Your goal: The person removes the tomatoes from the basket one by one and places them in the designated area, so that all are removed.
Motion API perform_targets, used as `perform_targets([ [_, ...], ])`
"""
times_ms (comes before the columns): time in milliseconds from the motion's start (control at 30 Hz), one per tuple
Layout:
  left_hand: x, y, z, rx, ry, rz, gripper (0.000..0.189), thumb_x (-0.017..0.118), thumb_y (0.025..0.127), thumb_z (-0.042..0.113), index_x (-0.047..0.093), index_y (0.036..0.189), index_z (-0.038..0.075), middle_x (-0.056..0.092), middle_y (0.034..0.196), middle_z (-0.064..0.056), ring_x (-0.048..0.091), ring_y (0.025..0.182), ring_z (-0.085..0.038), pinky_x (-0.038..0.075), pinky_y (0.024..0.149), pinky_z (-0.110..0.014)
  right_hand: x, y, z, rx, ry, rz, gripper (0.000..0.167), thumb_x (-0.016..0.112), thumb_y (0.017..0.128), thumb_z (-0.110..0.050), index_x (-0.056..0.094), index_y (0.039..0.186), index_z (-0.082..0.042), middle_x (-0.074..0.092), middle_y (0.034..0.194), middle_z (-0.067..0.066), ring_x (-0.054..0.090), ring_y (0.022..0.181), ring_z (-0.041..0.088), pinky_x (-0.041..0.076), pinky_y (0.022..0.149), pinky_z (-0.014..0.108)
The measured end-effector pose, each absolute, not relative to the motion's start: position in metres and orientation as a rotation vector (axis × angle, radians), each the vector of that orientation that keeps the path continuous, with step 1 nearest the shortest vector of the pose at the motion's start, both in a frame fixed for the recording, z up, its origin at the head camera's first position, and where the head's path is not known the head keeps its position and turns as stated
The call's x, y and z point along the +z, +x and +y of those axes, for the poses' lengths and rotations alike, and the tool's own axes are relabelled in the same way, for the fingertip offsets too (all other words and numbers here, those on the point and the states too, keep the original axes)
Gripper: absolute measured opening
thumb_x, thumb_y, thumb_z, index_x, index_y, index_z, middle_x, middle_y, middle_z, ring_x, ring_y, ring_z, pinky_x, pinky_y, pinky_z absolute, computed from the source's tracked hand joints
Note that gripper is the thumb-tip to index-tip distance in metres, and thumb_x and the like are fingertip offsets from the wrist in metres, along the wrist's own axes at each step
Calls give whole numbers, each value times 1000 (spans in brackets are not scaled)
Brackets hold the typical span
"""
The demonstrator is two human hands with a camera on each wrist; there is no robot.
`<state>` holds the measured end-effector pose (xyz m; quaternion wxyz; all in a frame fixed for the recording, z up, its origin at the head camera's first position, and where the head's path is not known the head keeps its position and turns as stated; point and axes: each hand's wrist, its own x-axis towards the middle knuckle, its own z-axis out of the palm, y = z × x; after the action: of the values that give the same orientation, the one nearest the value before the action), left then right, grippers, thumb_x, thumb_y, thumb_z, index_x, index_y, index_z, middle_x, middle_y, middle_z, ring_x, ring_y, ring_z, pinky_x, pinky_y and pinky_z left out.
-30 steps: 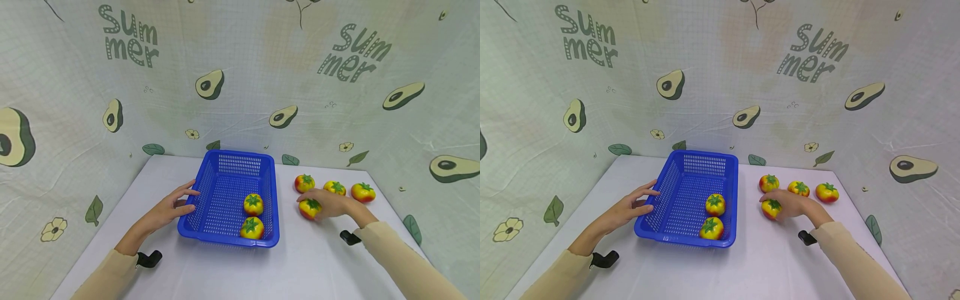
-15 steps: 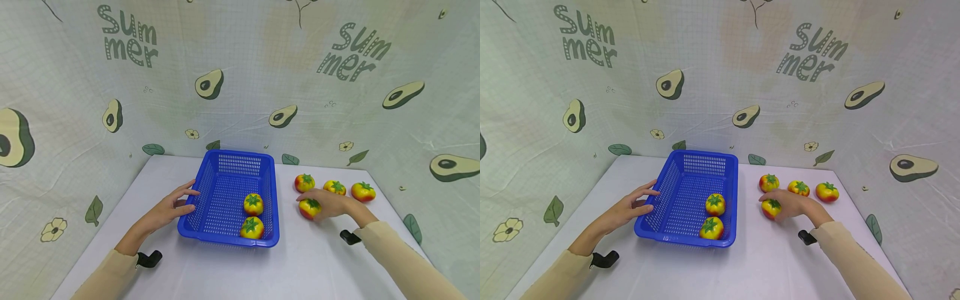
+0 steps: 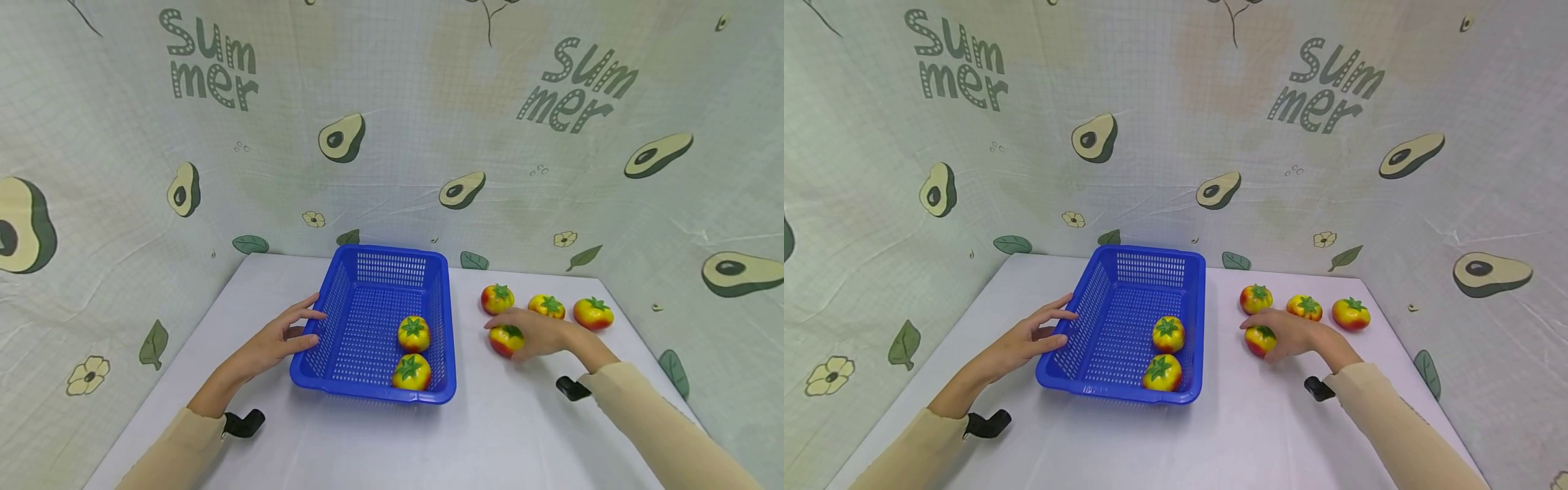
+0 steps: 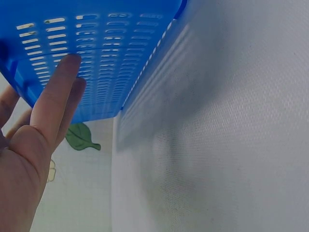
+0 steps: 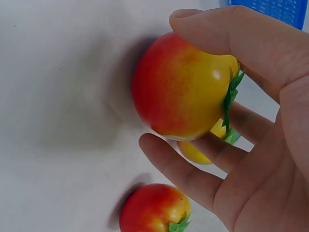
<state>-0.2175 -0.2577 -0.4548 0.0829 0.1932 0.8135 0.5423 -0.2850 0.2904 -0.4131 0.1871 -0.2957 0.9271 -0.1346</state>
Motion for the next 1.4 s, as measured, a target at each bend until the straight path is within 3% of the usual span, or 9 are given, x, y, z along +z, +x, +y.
perform_targets([
  [567,-454,-217,-257,1609,568,2446,49,69,105,24,56,151,11,11,179,-9,35,149,-58,35,117,-74,-379,-275,279,-462,-868,2598,68,87,87,-12,61,149,-20,50,158,18,44,145,47,46,109,71],
  [933,-454,-217,-258,1609,571,2448,50,69,105,24,55,151,10,11,179,-10,33,150,-59,33,117,-74,-356,-276,255,-432,-988,2647,62,81,92,-10,60,149,-24,52,154,10,54,137,36,54,106,60],
  [1400,-453,-216,-256,1625,564,2438,48,69,105,23,56,150,12,11,179,-9,35,149,-59,38,116,-72,-340,-277,210,-473,-1200,2619,62,84,92,-16,60,150,-17,52,157,12,50,144,38,50,111,60],
])
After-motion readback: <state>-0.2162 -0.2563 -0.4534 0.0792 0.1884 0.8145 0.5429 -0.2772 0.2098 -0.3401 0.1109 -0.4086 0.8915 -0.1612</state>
